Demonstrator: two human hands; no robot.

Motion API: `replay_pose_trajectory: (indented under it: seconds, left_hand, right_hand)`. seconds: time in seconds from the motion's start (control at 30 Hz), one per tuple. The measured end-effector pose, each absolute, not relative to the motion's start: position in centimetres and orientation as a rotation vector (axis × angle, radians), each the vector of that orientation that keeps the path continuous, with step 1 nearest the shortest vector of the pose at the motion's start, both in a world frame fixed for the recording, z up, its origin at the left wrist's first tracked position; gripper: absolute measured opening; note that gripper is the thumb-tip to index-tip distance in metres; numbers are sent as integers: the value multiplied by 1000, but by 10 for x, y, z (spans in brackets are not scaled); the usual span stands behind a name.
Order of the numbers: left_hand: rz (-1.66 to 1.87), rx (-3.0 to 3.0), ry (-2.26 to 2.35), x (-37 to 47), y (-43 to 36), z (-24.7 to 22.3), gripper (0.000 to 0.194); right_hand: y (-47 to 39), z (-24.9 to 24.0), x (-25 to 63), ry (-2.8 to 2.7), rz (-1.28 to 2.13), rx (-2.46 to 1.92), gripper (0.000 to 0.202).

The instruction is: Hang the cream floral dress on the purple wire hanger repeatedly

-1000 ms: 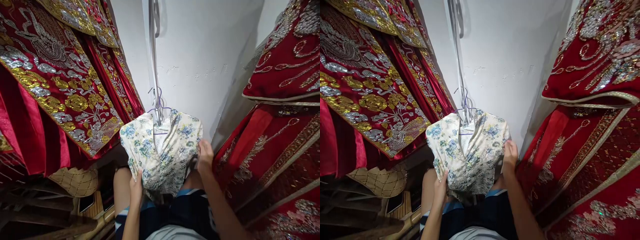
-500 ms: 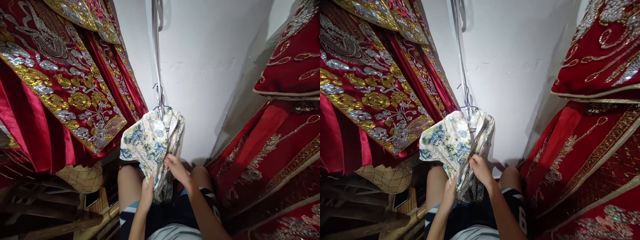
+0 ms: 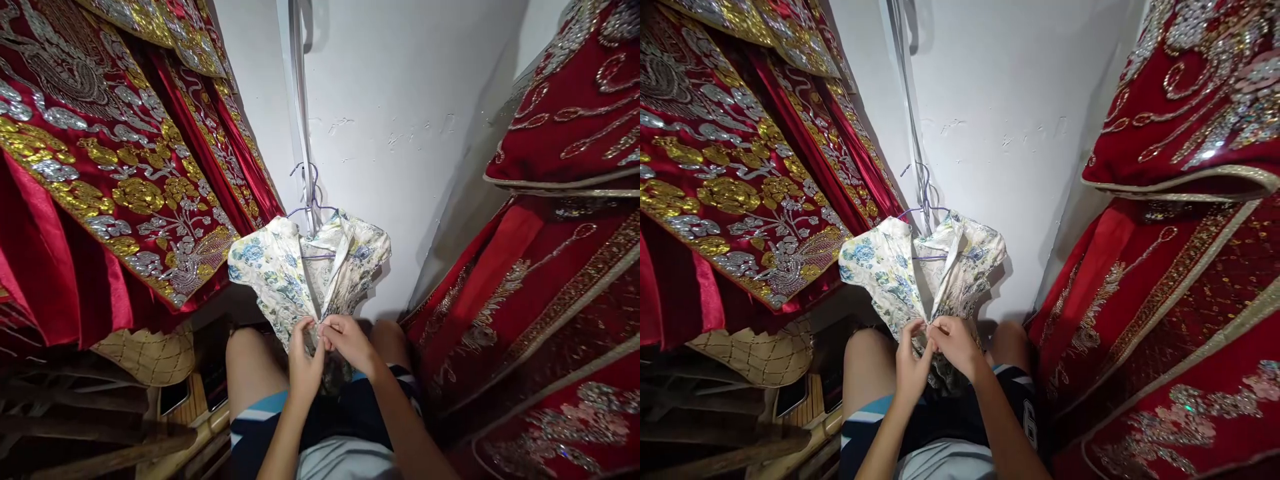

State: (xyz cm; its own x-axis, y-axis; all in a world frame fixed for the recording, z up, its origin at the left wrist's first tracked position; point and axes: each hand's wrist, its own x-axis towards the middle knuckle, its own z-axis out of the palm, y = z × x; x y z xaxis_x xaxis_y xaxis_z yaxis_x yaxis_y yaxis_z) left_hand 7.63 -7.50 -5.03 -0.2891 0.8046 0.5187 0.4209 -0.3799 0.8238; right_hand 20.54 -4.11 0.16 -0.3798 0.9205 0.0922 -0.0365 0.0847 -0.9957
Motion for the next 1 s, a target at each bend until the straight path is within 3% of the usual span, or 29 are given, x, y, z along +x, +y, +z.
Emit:
replay_pose_trajectory:
  seconds: [0.1, 0.3, 0.5, 0.67, 0.73, 0.8, 0.87, 0.9, 1.0]
  left_hand:
    - [1532, 1753, 1454, 84, -64, -38, 13]
    - [1349, 1939, 1430, 78, -62, -29, 24]
    - [1129, 2120, 1457, 70, -77, -34, 19]
    - [852, 2211, 1480, 57, -62, -15, 17]
    - [925, 2220, 1396, 53, -50, 17, 13]
    - [1278, 2184, 1251, 50, -37, 59, 8]
    - [1672, 2123, 1182, 50, -24, 103, 18]
    - [1739, 2154, 1174, 50, -17, 122, 24]
    - [1635, 2480, 1282, 55, -2, 159, 16]
  right_hand:
    - [-37, 5, 206, -1471, 1444, -912, 14]
    - [-4, 62, 217, -1222, 1398, -898, 20]
    - [19, 143, 214, -1218, 1262, -706, 19]
    - [19, 157, 208, -1311, 1186, -651, 16]
    - [15, 152, 207, -1373, 1116, -657, 13]
    - [10, 149, 207, -1417, 1030, -685, 11]
    - [6, 152, 208, -1464, 969, -700, 11]
    - [6, 154, 208, -1489, 951, -695, 12]
    - [13, 156, 209, -1522, 894, -681, 15]
